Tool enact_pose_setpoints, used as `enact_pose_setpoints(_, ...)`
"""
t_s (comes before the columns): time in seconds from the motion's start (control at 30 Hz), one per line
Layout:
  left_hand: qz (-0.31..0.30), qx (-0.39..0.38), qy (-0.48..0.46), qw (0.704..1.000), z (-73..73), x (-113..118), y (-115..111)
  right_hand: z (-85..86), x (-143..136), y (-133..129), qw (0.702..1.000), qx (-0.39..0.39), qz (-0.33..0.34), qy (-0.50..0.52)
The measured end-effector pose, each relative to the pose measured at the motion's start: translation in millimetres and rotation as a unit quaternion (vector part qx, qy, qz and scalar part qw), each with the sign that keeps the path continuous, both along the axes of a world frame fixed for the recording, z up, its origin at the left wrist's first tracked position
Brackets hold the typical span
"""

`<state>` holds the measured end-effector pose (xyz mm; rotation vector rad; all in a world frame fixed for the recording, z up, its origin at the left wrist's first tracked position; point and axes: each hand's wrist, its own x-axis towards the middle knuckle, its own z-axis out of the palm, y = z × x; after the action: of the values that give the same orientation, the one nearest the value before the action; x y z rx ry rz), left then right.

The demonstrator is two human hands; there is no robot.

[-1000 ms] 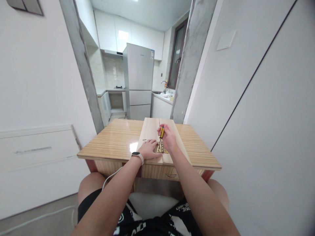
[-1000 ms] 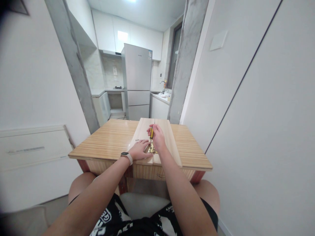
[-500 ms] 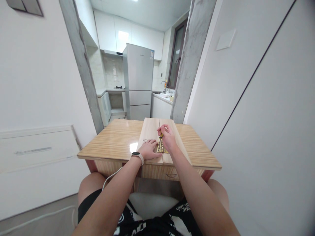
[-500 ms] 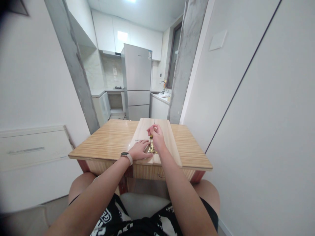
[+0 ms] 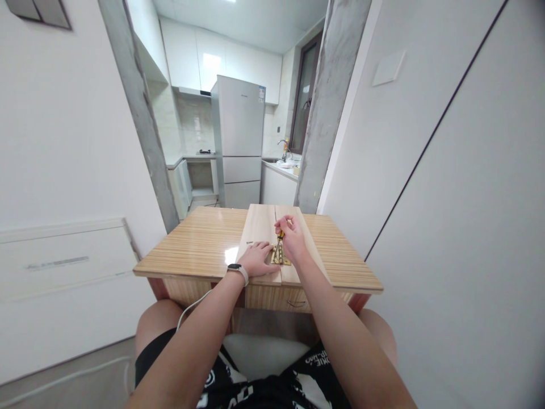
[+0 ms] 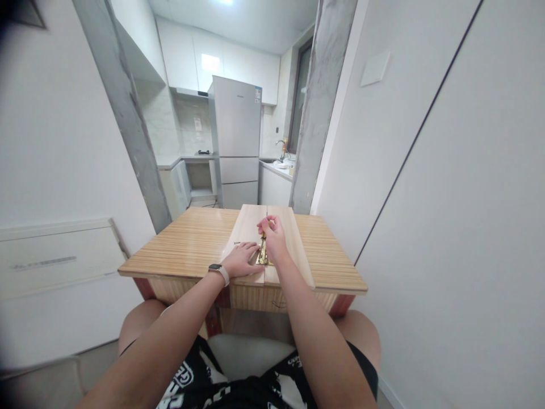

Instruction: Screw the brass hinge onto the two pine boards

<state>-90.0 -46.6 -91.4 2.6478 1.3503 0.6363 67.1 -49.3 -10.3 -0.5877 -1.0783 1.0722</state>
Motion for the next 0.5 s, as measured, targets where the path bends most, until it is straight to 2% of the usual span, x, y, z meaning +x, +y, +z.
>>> enact_pose_setpoints(0.13, 0.002, -0.003, 0.002, 1.0, 0.7, -0.2, -0.4, 2.6, 0.7, -3.4, 1.0, 0.002, 0.028, -0.011)
enact_pose_setpoints(0.33, -0.004, -0.011, -0.011, 1.0, 2.9, 0.5, -1.1, -1.1, -1.3, 1.1, 1.0, -0.003, -0.009, -0.01)
enact_pose_setpoints(0.43, -0.006, -0.024, -0.06, 0.998, 2.3, -1.6, 0.0, -1.9, -0.6, 1.9, 0.999, 0.006, -0.03, -0.02)
enact_pose_setpoints(0.5, 0.008, -0.025, -0.13, 0.991, 2.2, -4.1, 0.4, -1.8, 0.9, 1.3, 0.998, 0.019, -0.042, -0.041)
